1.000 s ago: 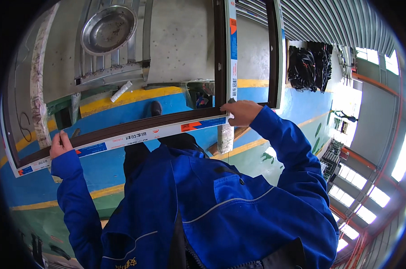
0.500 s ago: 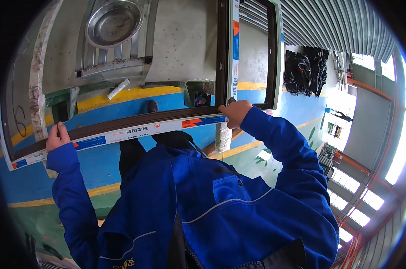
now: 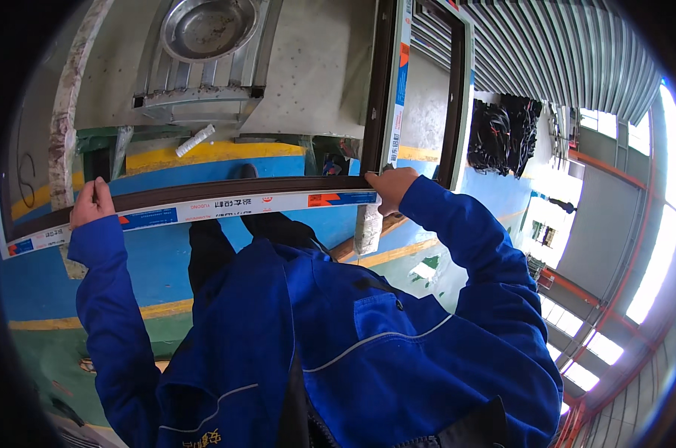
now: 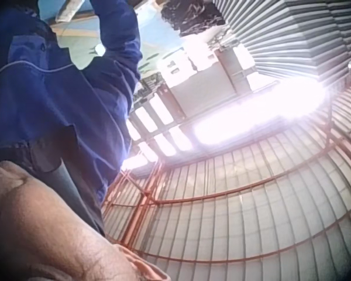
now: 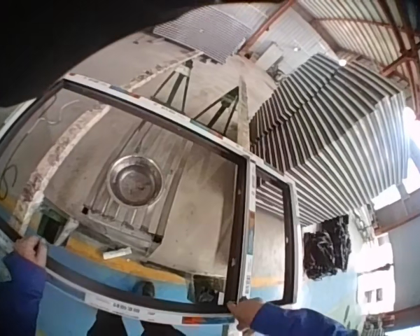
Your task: Assembling and sealing components of a metal window frame on a workshop floor.
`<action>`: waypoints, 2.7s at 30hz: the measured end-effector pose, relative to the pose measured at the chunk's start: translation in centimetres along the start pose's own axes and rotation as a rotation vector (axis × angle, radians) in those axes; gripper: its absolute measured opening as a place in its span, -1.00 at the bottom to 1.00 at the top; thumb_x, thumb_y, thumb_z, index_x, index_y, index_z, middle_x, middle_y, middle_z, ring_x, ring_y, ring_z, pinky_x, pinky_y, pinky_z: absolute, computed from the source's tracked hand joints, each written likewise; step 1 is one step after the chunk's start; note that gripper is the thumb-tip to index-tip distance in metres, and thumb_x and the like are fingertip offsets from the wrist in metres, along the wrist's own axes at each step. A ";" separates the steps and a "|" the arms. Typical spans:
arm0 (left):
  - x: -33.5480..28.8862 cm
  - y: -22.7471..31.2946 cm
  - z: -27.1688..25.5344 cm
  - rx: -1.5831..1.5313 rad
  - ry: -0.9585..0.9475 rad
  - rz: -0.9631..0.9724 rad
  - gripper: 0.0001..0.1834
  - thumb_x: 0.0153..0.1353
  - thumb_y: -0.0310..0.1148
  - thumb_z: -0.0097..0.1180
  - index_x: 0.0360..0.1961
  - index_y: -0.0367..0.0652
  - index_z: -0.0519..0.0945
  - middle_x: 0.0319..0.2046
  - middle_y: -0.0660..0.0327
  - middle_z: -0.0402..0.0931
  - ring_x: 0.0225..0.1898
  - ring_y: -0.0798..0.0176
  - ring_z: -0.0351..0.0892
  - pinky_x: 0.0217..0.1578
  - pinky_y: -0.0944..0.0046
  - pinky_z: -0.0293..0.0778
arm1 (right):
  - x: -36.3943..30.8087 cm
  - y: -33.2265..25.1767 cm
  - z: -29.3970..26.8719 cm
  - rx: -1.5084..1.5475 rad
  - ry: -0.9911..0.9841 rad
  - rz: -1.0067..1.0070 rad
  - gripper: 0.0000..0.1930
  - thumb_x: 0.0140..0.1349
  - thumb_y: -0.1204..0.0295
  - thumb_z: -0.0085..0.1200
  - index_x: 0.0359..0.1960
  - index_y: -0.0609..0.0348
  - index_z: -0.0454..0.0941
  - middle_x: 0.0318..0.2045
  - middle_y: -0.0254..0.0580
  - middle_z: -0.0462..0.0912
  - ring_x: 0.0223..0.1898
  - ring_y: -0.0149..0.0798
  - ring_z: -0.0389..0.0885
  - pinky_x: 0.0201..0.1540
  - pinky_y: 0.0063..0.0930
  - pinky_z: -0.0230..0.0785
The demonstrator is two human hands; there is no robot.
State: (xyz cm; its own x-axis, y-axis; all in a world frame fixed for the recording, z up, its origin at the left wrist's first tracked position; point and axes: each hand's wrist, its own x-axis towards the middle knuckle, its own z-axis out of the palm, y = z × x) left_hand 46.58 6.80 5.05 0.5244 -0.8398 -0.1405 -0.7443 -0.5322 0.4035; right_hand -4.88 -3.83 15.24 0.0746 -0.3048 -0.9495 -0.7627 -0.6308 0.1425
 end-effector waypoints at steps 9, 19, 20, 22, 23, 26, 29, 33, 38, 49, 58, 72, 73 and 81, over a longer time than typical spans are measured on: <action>-0.2 0.8 0.7 -0.088 0.144 0.142 -0.64 0.33 -0.08 0.00 -0.32 -0.15 0.62 -0.56 0.04 0.53 -0.51 0.05 0.54 -0.42 0.13 0.43 | 0.6 3.5 0.8 0.245 0.080 -0.032 -0.12 -0.09 0.19 0.32 0.33 0.02 0.20 -0.24 0.14 0.64 -0.20 0.13 0.64 -0.12 -0.16 0.48; 0.5 0.5 0.4 0.275 0.175 0.406 -0.79 0.07 -0.28 0.23 -0.33 -0.18 0.65 -0.45 0.07 0.62 -0.36 0.01 0.62 -0.29 0.08 0.53 | 2.0 4.2 5.6 0.153 0.444 -0.430 -0.19 -0.08 0.30 0.35 0.25 0.15 0.23 -0.04 0.14 0.55 0.00 0.15 0.52 0.01 -0.08 0.41; 3.8 1.9 -3.7 0.050 -0.588 0.328 -0.85 0.06 -0.24 0.07 -0.48 -0.03 0.60 -0.49 0.16 0.52 -0.41 0.06 0.57 -0.50 0.03 0.43 | 1.6 4.7 5.7 0.272 0.322 -0.399 -0.18 -0.11 0.31 0.40 0.23 0.14 0.24 -0.01 0.14 0.53 0.01 0.15 0.51 0.07 -0.09 0.38; 0.2 -0.2 0.1 -0.110 0.198 0.434 -0.81 -0.04 -0.21 0.16 -0.51 -0.09 0.63 -0.53 0.05 0.59 -0.45 -0.08 0.57 -0.41 -0.05 0.46 | 5.4 6.7 8.0 0.171 0.334 -0.518 0.02 -0.23 0.17 0.49 0.29 0.21 0.16 0.07 0.15 0.50 0.11 0.11 0.47 0.11 -0.09 0.37; 0.1 0.9 -0.8 -0.082 -0.031 0.176 -0.81 -0.05 -0.17 0.15 -0.56 -0.03 0.64 -0.56 0.03 0.58 -0.45 -0.09 0.58 -0.41 -0.07 0.46 | 6.4 8.3 9.8 0.026 0.295 -0.423 0.16 -0.26 0.07 0.48 0.36 0.27 0.04 0.11 0.16 0.49 0.04 0.08 0.56 0.03 -0.09 0.43; -1.3 0.8 0.8 -0.059 0.237 0.180 -0.77 0.03 -0.20 0.13 -0.65 -0.06 0.57 -0.59 0.07 0.56 -0.47 -0.06 0.57 -0.39 -0.07 0.42 | 4.0 4.6 5.2 0.260 -0.023 -0.164 0.16 -0.25 0.13 0.46 0.35 0.32 -0.03 -0.26 0.23 0.65 -0.24 0.11 0.68 -0.16 -0.11 0.55; -2.0 2.1 -0.7 -0.045 0.372 0.197 -0.75 0.05 -0.24 0.13 -0.69 -0.09 0.52 -0.61 0.10 0.54 -0.50 -0.05 0.54 -0.40 -0.06 0.39 | 3.0 3.4 3.9 0.215 -0.054 -0.056 0.14 -0.28 0.16 0.45 0.33 0.38 0.02 -0.19 0.26 0.63 -0.17 0.11 0.67 -0.15 -0.14 0.54; -1.2 2.1 -1.1 -0.076 0.403 0.220 -0.76 0.04 -0.27 0.14 -0.69 -0.11 0.51 -0.62 0.11 0.53 -0.50 -0.04 0.54 -0.40 -0.03 0.39 | 4.7 4.5 5.1 0.180 0.035 -0.058 0.09 -0.25 0.13 0.42 0.30 0.39 0.06 -0.17 0.28 0.62 -0.15 0.11 0.66 -0.12 -0.17 0.54; -1.4 1.9 -1.3 -0.063 0.345 0.192 -0.77 0.06 -0.24 0.10 -0.63 -0.12 0.54 -0.58 0.09 0.55 -0.46 -0.04 0.55 -0.32 0.00 0.38 | 4.7 3.8 4.4 0.117 0.076 -0.135 -0.13 -0.22 0.20 0.37 0.15 0.28 0.22 -0.20 0.29 0.63 -0.21 0.10 0.69 -0.19 -0.18 0.57; 0.2 -0.9 1.1 -0.011 -0.075 0.136 -0.82 0.12 -0.30 0.12 -0.32 -0.16 0.64 -0.42 0.11 0.62 -0.33 0.02 0.62 -0.31 0.04 0.52 | 1.9 4.3 1.8 0.355 0.238 -0.343 -0.38 0.06 0.28 0.20 0.19 0.16 0.34 -0.40 0.03 0.62 -0.38 -0.07 0.62 -0.33 -0.17 0.46; 0.5 -0.8 0.4 0.016 0.114 0.041 -0.54 0.32 0.05 -0.06 -0.17 -0.12 0.63 -0.32 -0.03 0.62 -0.26 -0.13 0.61 -0.28 0.05 0.49 | 2.0 1.0 -1.6 0.130 0.025 -0.181 -0.36 -0.04 0.36 0.13 0.21 0.04 0.43 -0.17 0.02 0.65 -0.14 0.03 0.64 -0.11 -0.16 0.50; 0.3 -0.7 0.3 0.010 0.046 -0.004 -0.57 0.32 0.04 -0.06 -0.18 -0.09 0.63 -0.32 0.00 0.62 -0.26 -0.10 0.61 -0.24 0.08 0.49 | 0.8 1.9 -1.0 0.075 -0.037 -0.111 -0.17 -0.14 0.14 0.25 0.28 0.05 0.33 -0.07 0.01 0.63 -0.02 0.05 0.60 -0.02 -0.15 0.48; 0.3 -0.9 0.1 0.030 -0.027 -0.044 -0.52 0.32 0.07 -0.06 -0.10 -0.10 0.63 -0.25 -0.01 0.64 -0.19 -0.09 0.62 -0.19 0.10 0.51 | 0.8 1.6 -1.2 0.073 -0.075 -0.107 -0.15 -0.10 0.12 0.26 0.32 0.04 0.28 -0.06 0.04 0.63 -0.03 0.07 0.59 0.02 -0.16 0.46; 0.3 -0.9 0.5 0.005 0.055 -0.016 -0.55 0.31 0.05 -0.05 -0.13 -0.10 0.64 -0.30 -0.01 0.64 -0.24 -0.07 0.63 -0.22 0.10 0.51 | 1.3 2.1 -0.5 0.070 -0.022 -0.123 -0.27 -0.16 0.17 0.26 0.18 0.06 0.43 -0.13 0.00 0.65 -0.08 0.04 0.63 -0.13 -0.12 0.51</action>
State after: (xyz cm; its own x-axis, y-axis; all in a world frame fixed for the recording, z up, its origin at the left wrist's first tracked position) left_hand 47.19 7.01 4.17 0.5581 -0.8240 -0.0974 -0.7373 -0.5464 0.3973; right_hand -6.03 -5.93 14.41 0.1568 -0.2120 -0.9646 -0.7919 -0.6107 0.0055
